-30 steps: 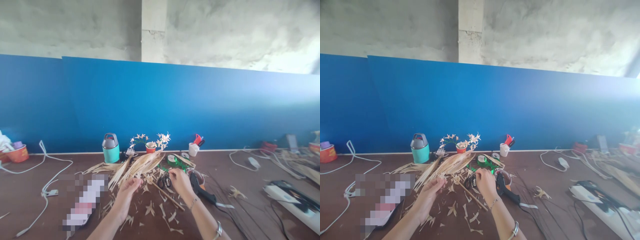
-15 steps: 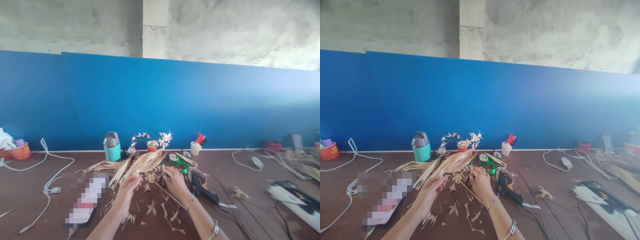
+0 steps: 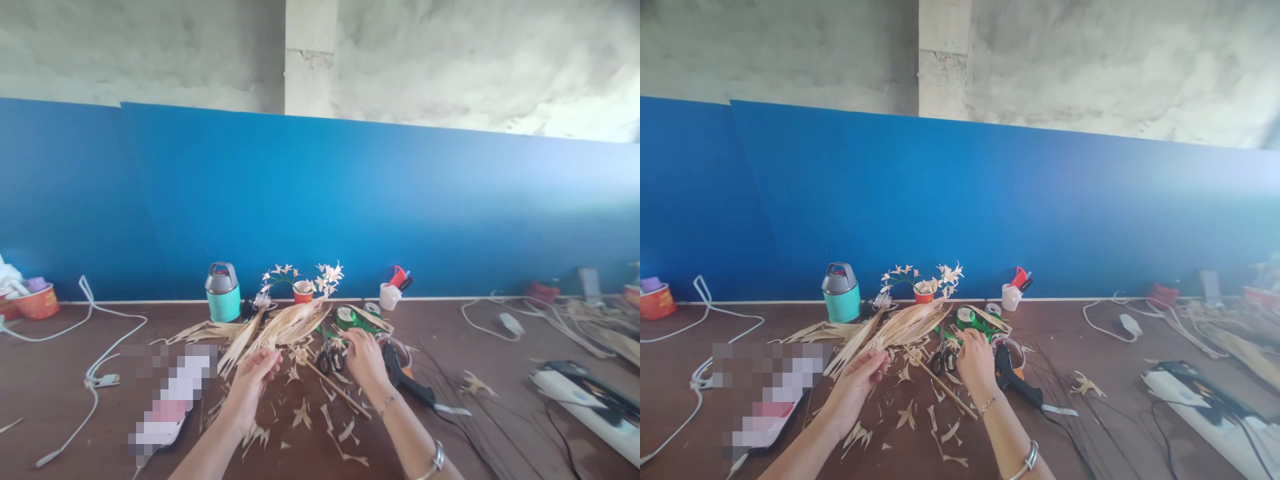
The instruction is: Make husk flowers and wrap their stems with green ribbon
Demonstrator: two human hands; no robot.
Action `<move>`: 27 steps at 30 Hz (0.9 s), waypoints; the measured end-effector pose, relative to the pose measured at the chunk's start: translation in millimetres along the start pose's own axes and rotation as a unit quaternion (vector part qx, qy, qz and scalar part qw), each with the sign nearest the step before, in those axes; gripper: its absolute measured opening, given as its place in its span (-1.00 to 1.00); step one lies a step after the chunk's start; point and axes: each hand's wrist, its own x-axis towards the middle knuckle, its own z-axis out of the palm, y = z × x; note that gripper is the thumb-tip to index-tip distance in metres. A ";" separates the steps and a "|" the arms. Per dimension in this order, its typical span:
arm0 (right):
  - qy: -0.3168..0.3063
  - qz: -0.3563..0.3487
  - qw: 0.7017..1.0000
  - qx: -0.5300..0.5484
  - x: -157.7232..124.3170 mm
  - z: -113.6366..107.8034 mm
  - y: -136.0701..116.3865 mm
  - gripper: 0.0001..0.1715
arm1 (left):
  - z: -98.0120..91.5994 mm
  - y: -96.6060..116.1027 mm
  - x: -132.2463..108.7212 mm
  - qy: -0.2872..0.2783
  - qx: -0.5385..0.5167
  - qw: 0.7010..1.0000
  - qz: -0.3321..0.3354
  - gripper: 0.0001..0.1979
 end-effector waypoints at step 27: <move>-0.197 0.125 0.885 0.403 12.1 -24.4 -49.0 -0.73 | 2.0 4.7 0.2 -0.003 -0.039 0.999 -0.014 -0.69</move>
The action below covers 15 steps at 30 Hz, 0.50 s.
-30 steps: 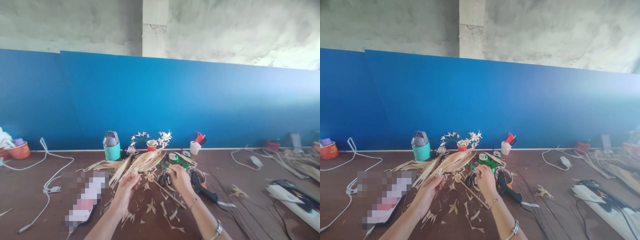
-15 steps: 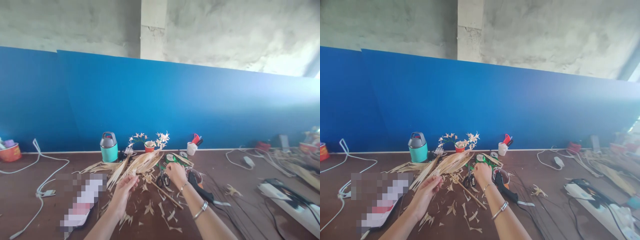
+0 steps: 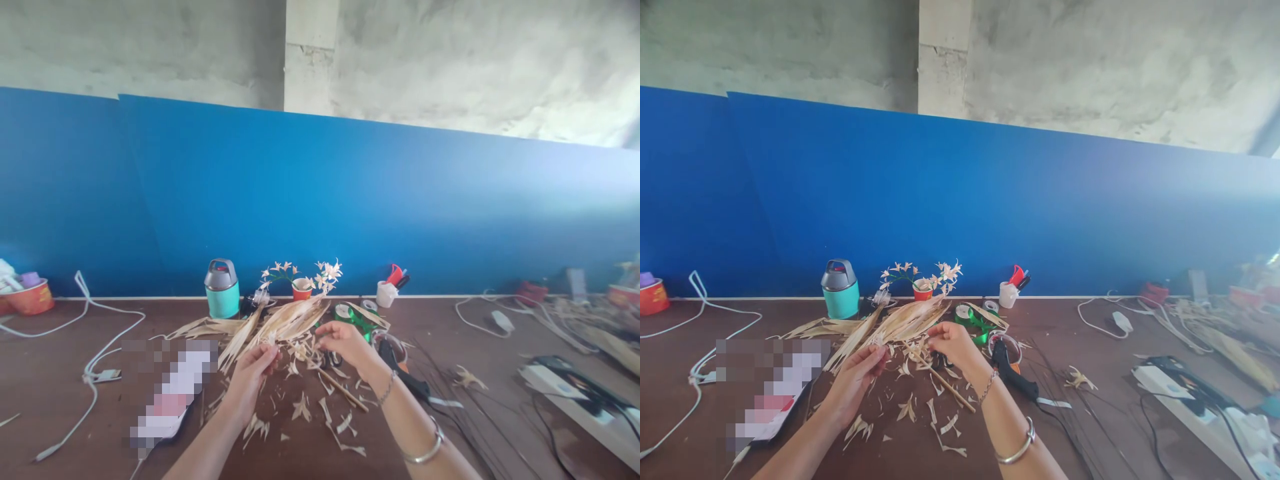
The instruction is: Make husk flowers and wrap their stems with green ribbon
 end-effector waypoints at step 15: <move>-0.055 0.054 0.987 0.138 -14.4 26.5 -6.0 -0.71 | 12.0 2.1 -13.1 -0.120 0.026 0.991 -0.055 -0.70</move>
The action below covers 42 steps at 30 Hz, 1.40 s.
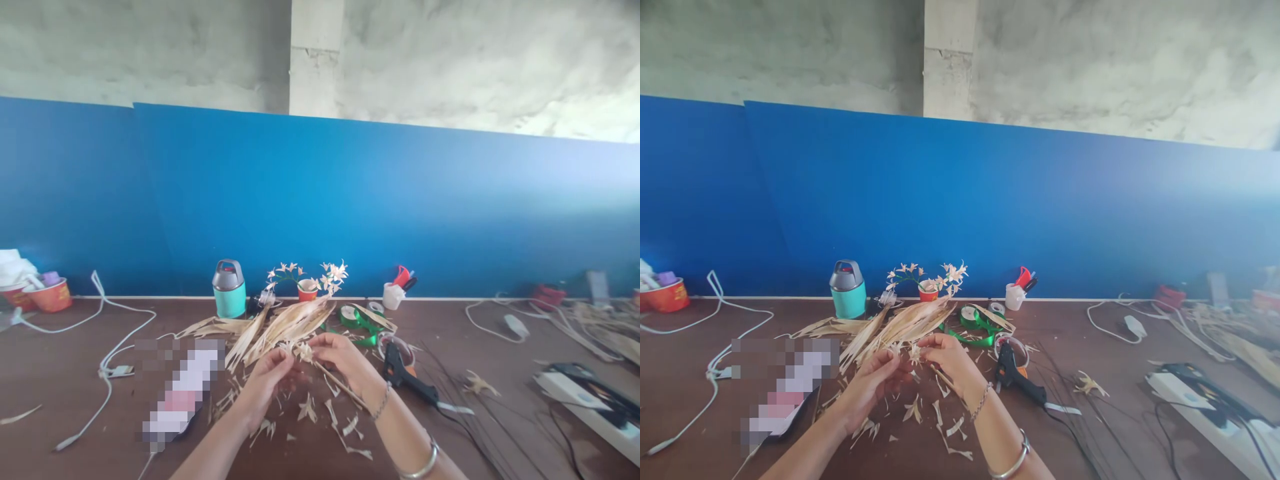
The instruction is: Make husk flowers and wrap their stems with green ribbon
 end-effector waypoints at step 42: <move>0.118 -0.088 0.759 -0.635 -3.7 -2.4 35.4 -0.82 | -29.5 1.8 13.6 0.318 0.203 0.897 0.228 -0.77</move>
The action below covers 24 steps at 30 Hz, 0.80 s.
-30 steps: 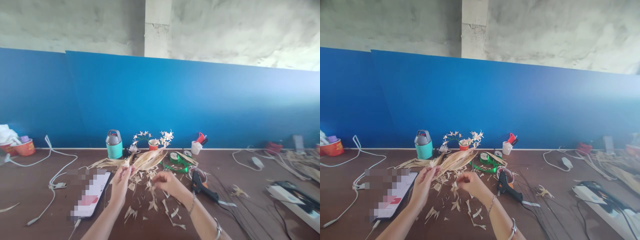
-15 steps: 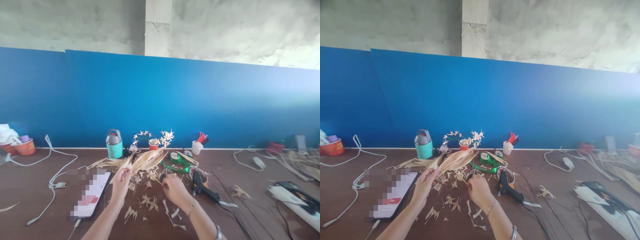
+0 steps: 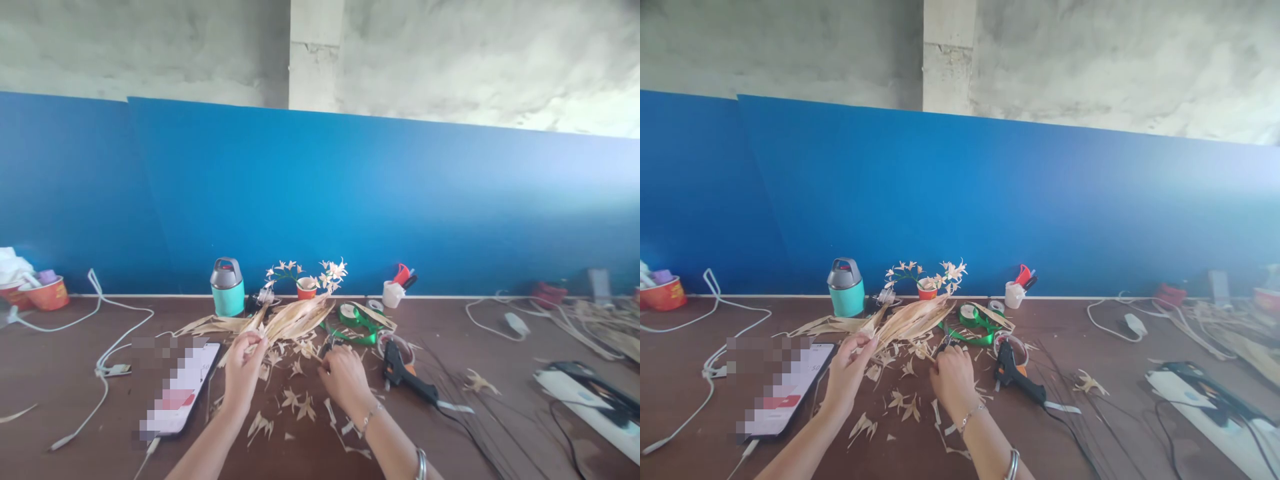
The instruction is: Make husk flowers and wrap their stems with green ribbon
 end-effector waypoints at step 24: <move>-0.031 -0.038 0.998 -0.029 0.5 -0.5 0.8 -0.79 | 4.0 5.9 -7.5 -0.100 -0.122 0.981 -0.112 -0.72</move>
